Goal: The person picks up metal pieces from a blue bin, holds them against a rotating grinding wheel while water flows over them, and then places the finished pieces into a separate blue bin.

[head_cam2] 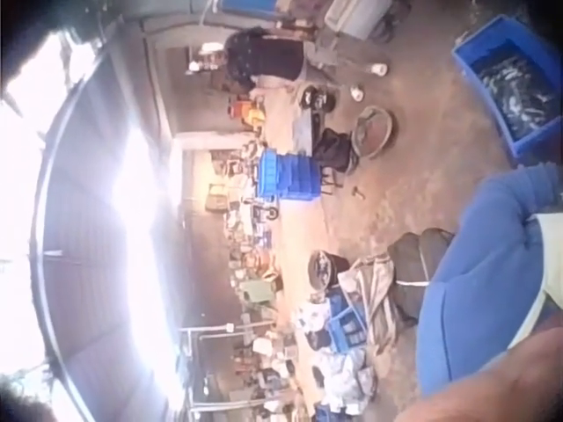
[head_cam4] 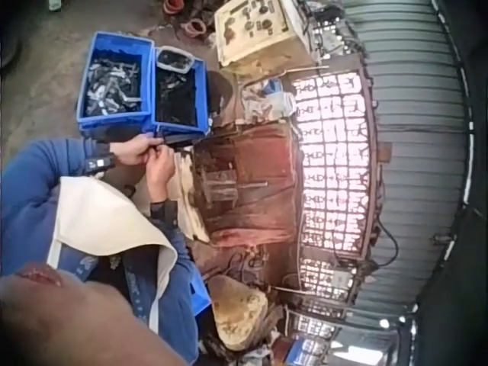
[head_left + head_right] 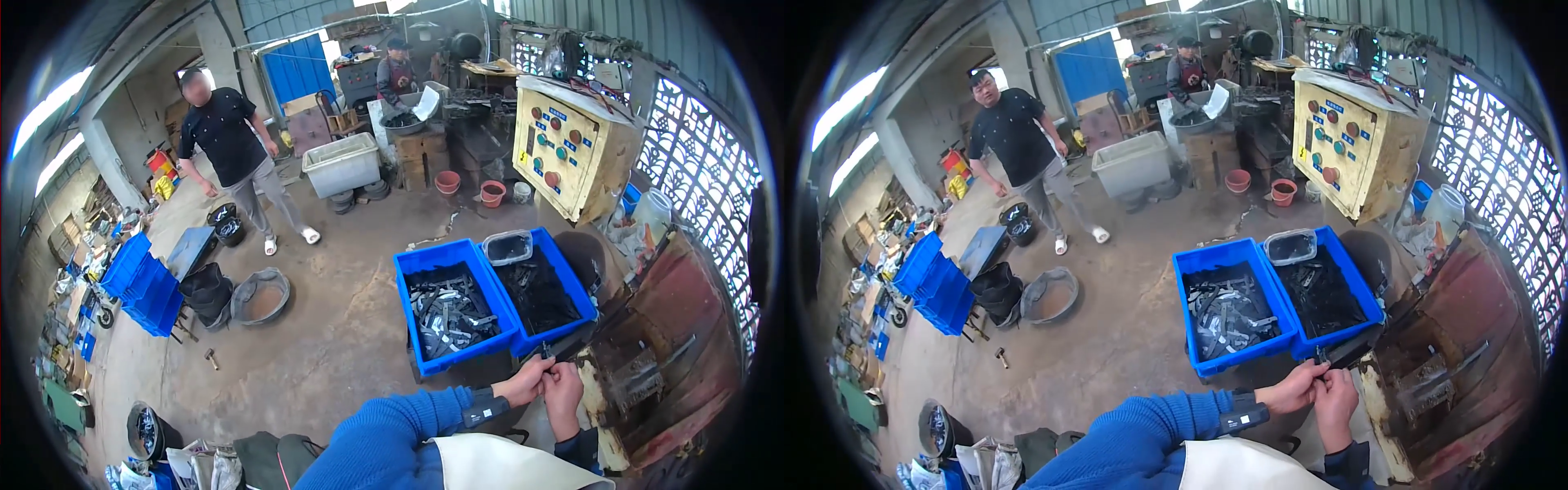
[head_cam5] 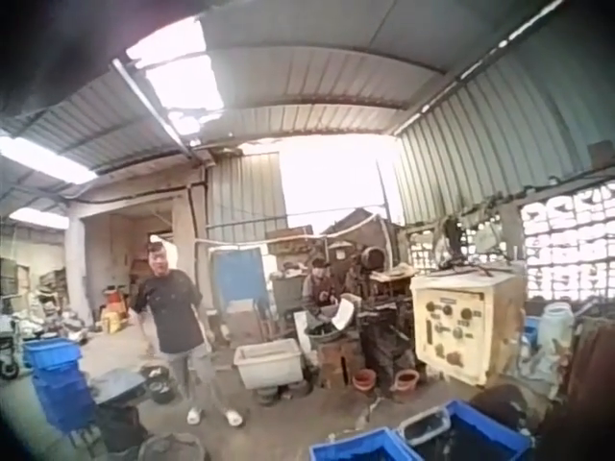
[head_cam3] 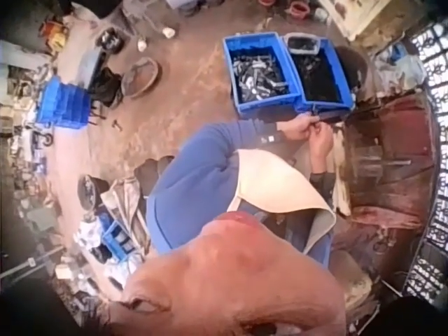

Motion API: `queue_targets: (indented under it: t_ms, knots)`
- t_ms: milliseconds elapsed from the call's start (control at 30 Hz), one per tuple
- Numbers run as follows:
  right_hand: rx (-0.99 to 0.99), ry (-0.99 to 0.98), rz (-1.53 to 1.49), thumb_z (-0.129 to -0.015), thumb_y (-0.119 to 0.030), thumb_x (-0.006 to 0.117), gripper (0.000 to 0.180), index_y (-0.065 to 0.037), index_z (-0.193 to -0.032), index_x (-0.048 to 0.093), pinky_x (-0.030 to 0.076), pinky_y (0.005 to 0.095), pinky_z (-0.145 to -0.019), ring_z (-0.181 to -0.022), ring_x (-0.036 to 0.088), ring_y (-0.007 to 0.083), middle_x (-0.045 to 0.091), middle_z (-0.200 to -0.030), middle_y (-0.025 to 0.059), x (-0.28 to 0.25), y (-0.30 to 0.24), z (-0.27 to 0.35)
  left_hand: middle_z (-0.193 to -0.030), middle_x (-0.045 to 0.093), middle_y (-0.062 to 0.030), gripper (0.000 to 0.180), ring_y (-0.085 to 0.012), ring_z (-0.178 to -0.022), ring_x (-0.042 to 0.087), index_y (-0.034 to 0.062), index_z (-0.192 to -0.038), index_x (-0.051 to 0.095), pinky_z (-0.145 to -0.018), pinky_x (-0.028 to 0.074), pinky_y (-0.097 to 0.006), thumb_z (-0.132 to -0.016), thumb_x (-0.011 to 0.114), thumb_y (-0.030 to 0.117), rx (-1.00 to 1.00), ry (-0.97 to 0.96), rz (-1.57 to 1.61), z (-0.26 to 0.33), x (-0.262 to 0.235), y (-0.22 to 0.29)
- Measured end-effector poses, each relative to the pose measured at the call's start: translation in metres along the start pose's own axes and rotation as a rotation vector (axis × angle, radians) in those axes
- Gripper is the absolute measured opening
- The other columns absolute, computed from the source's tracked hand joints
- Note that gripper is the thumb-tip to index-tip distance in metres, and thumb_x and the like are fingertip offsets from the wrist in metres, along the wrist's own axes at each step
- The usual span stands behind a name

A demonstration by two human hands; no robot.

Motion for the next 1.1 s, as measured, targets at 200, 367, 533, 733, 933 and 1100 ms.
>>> queue_targets:
  t_ms: [200,367,533,733,933,1100]
  knots:
    - [0.031,0.115,-0.032,-0.078,-0.010,0.072,0.017,-0.001,-0.086,0.060,0.048,0.0352,-0.064,-0.070,0.059,0.0277,0.057,-0.085,0.0130,-0.046,0.028,0.035,-0.086,0.058,-0.0063,0.009,-0.0157,-0.078,0.060,0.0074,-0.102,0.047,-0.070,0.053,-0.030,-0.099,0.050,0.015,0.106,0.093,0.024,0.016,0.023,-0.005]
    - [0.020,0.052,-0.006,-0.085,-0.014,0.068,0.023,-0.001,-0.102,0.059,0.049,0.0344,-0.071,-0.081,0.061,0.0250,0.059,-0.095,0.0115,-0.050,0.039,0.046,-0.082,0.054,-0.0038,0.007,-0.0137,-0.074,0.055,0.0086,-0.101,0.046,-0.070,0.050,-0.027,-0.099,0.050,0.013,0.155,0.186,-0.022,0.006,0.013,-0.021]
    - [0.245,0.072,-0.561,-0.095,-0.035,0.057,0.037,-0.003,-0.114,0.056,0.047,0.0335,-0.080,-0.090,0.059,0.0231,0.060,-0.102,0.0136,-0.046,0.086,0.054,-0.085,0.055,-0.0034,0.005,-0.0145,-0.080,0.058,0.0096,-0.102,0.047,-0.071,0.053,-0.029,-0.100,0.049,0.013,0.154,0.136,0.015,-0.008,0.039,-0.043]
    - [0.498,0.385,-1.180,-0.100,-0.045,0.046,0.048,-0.001,-0.117,0.055,0.043,0.0301,-0.087,-0.095,0.055,0.0142,0.059,-0.106,0.0071,-0.095,0.121,0.050,-0.086,0.053,-0.0023,0.006,-0.0127,-0.079,0.056,0.0108,-0.102,0.046,-0.070,0.052,-0.028,-0.100,0.049,0.015,0.109,-0.102,0.041,-0.014,0.119,-0.083]
    - [0.361,0.485,-1.207,-0.101,-0.045,0.043,0.052,0.003,-0.116,0.055,0.041,0.0273,-0.087,-0.096,0.054,0.0138,0.058,-0.105,0.0072,-0.144,0.110,0.040,-0.086,0.054,-0.0019,0.007,-0.0119,-0.078,0.056,0.0104,-0.102,0.046,-0.070,0.052,-0.028,-0.101,0.049,0.017,0.087,-0.204,0.075,-0.021,0.165,-0.091]
    - [0.318,0.533,-1.097,-0.102,-0.044,0.042,0.051,0.003,-0.116,0.056,0.041,0.0272,-0.088,-0.096,0.054,0.0143,0.058,-0.104,0.0075,-0.156,0.126,0.053,-0.086,0.053,-0.0011,0.007,-0.0111,-0.077,0.055,0.0107,-0.100,0.046,-0.070,0.050,-0.027,-0.101,0.049,0.017,0.152,-0.115,0.069,-0.037,0.169,-0.107]
Point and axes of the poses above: each hand's wrist, its own z-axis away from the middle knuckle, its own x-axis out of the palm, y = z × x, the point moved 10 cm from there along -z, towards the middle knuckle
